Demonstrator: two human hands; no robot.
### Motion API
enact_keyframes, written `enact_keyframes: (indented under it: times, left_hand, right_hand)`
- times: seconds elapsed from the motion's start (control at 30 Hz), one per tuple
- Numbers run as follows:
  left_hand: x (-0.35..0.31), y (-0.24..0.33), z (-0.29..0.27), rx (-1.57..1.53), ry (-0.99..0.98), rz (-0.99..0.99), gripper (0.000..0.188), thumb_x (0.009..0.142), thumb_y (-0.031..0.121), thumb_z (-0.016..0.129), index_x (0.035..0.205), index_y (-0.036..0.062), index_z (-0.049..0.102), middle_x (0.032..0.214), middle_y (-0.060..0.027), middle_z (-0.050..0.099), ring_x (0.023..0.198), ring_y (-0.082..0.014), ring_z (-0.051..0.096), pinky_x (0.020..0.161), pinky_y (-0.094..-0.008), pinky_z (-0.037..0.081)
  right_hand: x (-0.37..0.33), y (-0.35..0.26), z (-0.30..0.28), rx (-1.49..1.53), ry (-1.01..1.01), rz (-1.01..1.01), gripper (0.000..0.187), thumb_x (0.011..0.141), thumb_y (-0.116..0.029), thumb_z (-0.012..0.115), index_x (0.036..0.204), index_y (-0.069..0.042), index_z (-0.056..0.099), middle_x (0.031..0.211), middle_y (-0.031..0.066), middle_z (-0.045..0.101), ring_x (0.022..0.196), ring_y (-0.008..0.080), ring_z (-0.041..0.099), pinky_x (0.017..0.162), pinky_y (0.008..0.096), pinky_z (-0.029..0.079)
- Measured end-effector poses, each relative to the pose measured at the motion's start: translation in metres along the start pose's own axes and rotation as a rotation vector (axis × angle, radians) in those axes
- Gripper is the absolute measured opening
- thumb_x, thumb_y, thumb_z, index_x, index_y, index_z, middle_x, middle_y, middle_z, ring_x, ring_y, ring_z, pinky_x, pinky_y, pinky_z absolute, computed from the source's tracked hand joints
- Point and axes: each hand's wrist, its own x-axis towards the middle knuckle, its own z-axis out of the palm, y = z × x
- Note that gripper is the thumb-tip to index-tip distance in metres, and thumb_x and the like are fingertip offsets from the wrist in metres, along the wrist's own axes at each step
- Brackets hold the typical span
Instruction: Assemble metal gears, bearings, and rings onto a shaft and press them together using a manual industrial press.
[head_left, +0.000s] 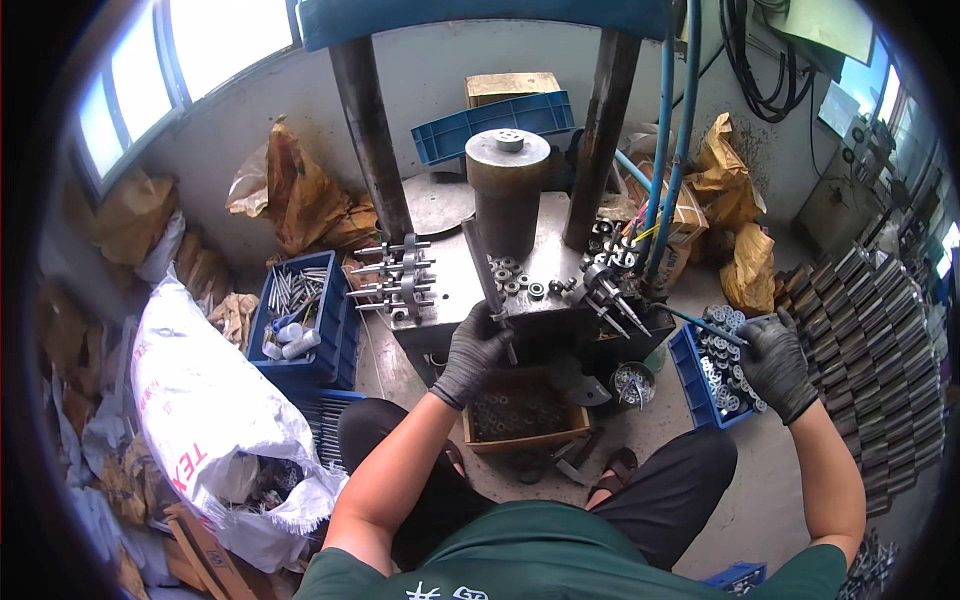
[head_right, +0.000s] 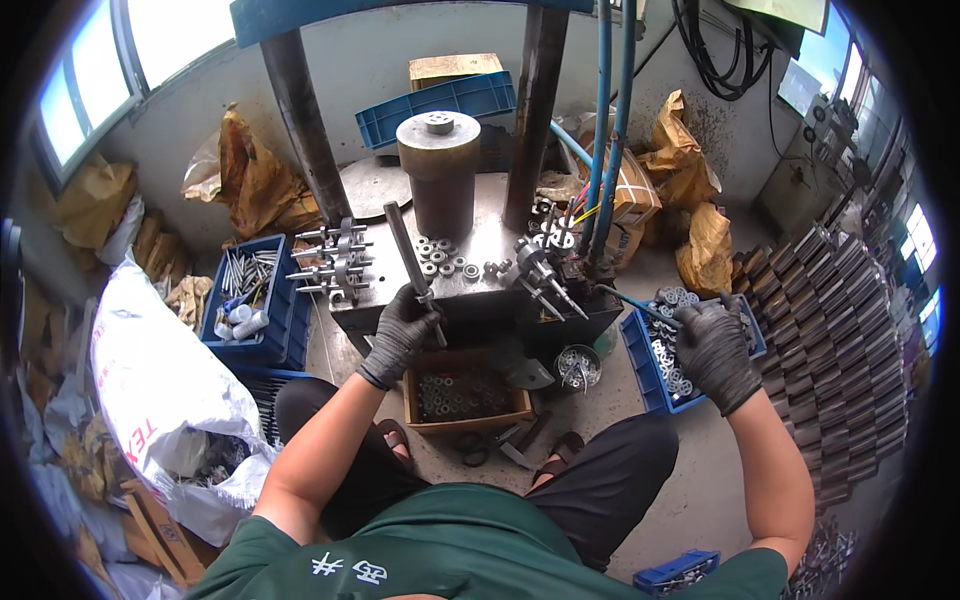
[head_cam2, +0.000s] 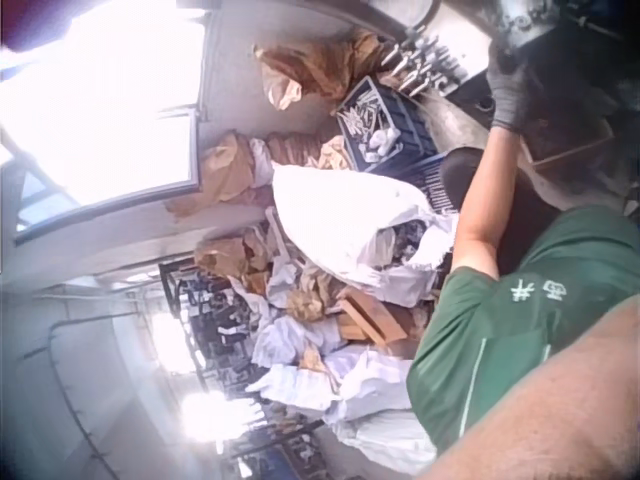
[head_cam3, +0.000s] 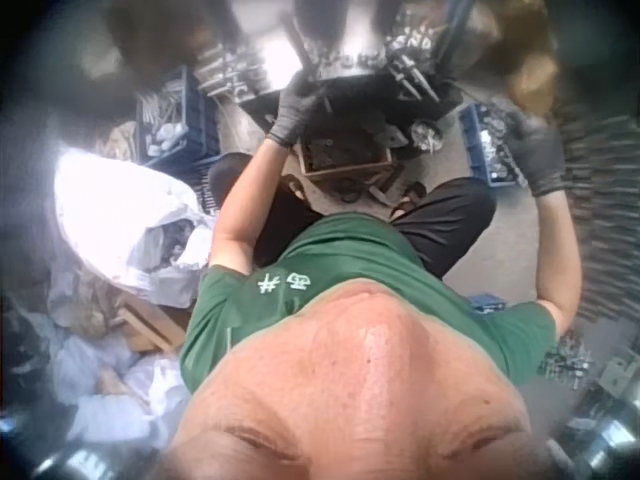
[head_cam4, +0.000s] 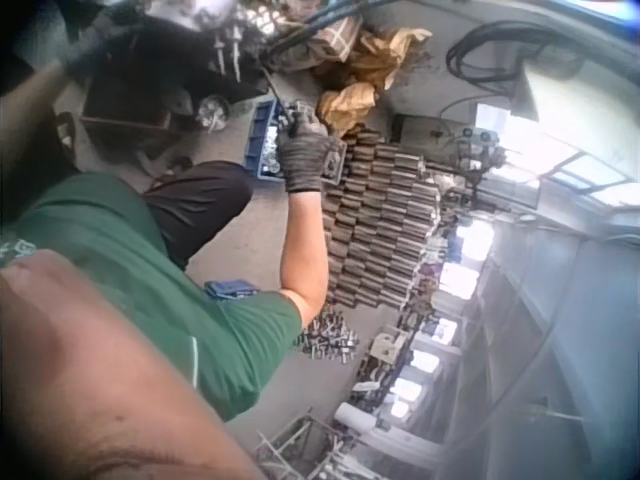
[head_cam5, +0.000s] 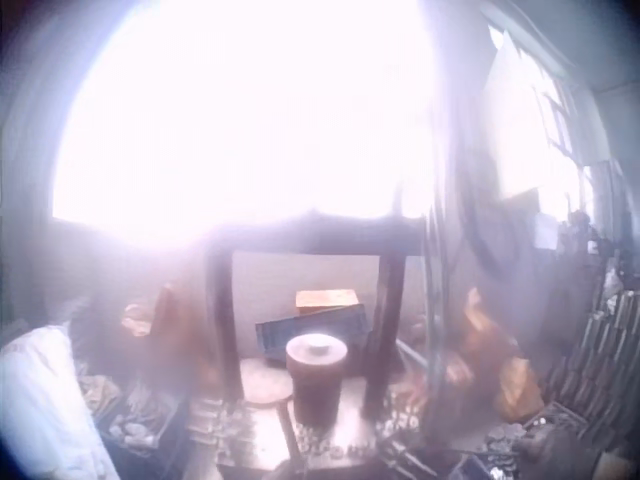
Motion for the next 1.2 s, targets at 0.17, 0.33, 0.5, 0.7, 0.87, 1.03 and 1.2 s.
enact_keyframes:
  times: [0.17,0.33,0.5,0.7,0.87,1.03,1.2]
  left_hand:
    - [0.066,0.09,0.019,-0.173,-0.048,0.309,0.053,0.092,-0.006,0.065,0.139,0.0061,0.044,0.101,-0.0042,0.06,0.091,-0.0175,0.067,0.082,-0.033,0.059]
    - [0.185,0.155,0.017,-0.156,-0.011,0.621,0.038,0.094,-0.009,0.058,0.126,0.0051,0.043,0.099,-0.0079,0.06,0.093,-0.0221,0.068,0.085,-0.0365,0.061]
    - [0.264,0.183,0.03,0.059,0.275,0.581,0.031,0.09,-0.016,0.054,0.111,0.0061,0.045,0.093,-0.0044,0.052,0.08,-0.0175,0.063,0.075,-0.0321,0.059]
    - [0.32,0.174,0.005,0.289,0.346,0.522,0.029,0.089,-0.009,0.061,0.111,0.0053,0.05,0.084,-0.0065,0.057,0.073,-0.0188,0.064,0.065,-0.0341,0.058]
    - [0.334,0.179,0.004,0.473,0.317,0.463,0.027,0.09,0.0,0.065,0.114,0.0039,0.053,0.086,-0.0107,0.064,0.073,-0.0221,0.068,0.065,-0.0359,0.058]
    - [0.332,0.195,0.009,0.744,0.263,0.461,0.029,0.09,0.006,0.067,0.115,0.0037,0.055,0.087,-0.0136,0.068,0.08,-0.028,0.07,0.072,-0.0399,0.057]
    - [0.321,0.212,0.027,1.02,0.189,0.48,0.032,0.089,0.014,0.071,0.118,0.0064,0.06,0.091,-0.0156,0.07,0.087,-0.0318,0.07,0.08,-0.0416,0.055]
  right_hand:
    - [0.046,0.0,-0.007,0.226,0.67,-0.201,0.04,0.082,0.007,0.062,0.12,-0.007,0.064,0.12,0.0222,0.065,0.1,0.0376,0.068,0.085,0.045,0.056]
    - [0.107,0.021,-0.021,0.35,0.594,0.084,0.05,0.09,-0.022,0.072,0.136,-0.007,0.058,0.125,0.0259,0.063,0.111,0.0387,0.066,0.093,0.042,0.055]
    - [0.161,0.043,-0.02,0.266,0.438,0.322,0.082,0.088,-0.068,0.06,0.141,-0.005,0.056,0.129,0.0239,0.063,0.119,0.0371,0.063,0.1,0.0443,0.052]
    - [0.178,0.043,-0.03,0.291,0.209,0.355,0.067,0.093,-0.059,0.055,0.13,-0.004,0.065,0.117,0.0207,0.071,0.114,0.0334,0.067,0.101,0.0435,0.051]
    - [0.178,0.053,-0.02,0.259,0.306,0.305,0.036,0.091,-0.033,0.058,0.11,-0.006,0.072,0.11,0.0193,0.072,0.103,0.0338,0.069,0.096,0.0441,0.053]
    - [0.178,0.052,-0.019,0.248,0.31,0.286,0.029,0.091,-0.028,0.059,0.106,-0.007,0.073,0.105,0.019,0.073,0.101,0.0341,0.07,0.094,0.0441,0.053]
    - [0.165,0.049,-0.017,0.243,0.275,0.262,0.03,0.091,-0.026,0.06,0.109,-0.007,0.073,0.104,0.019,0.073,0.101,0.0343,0.069,0.094,0.0439,0.053]
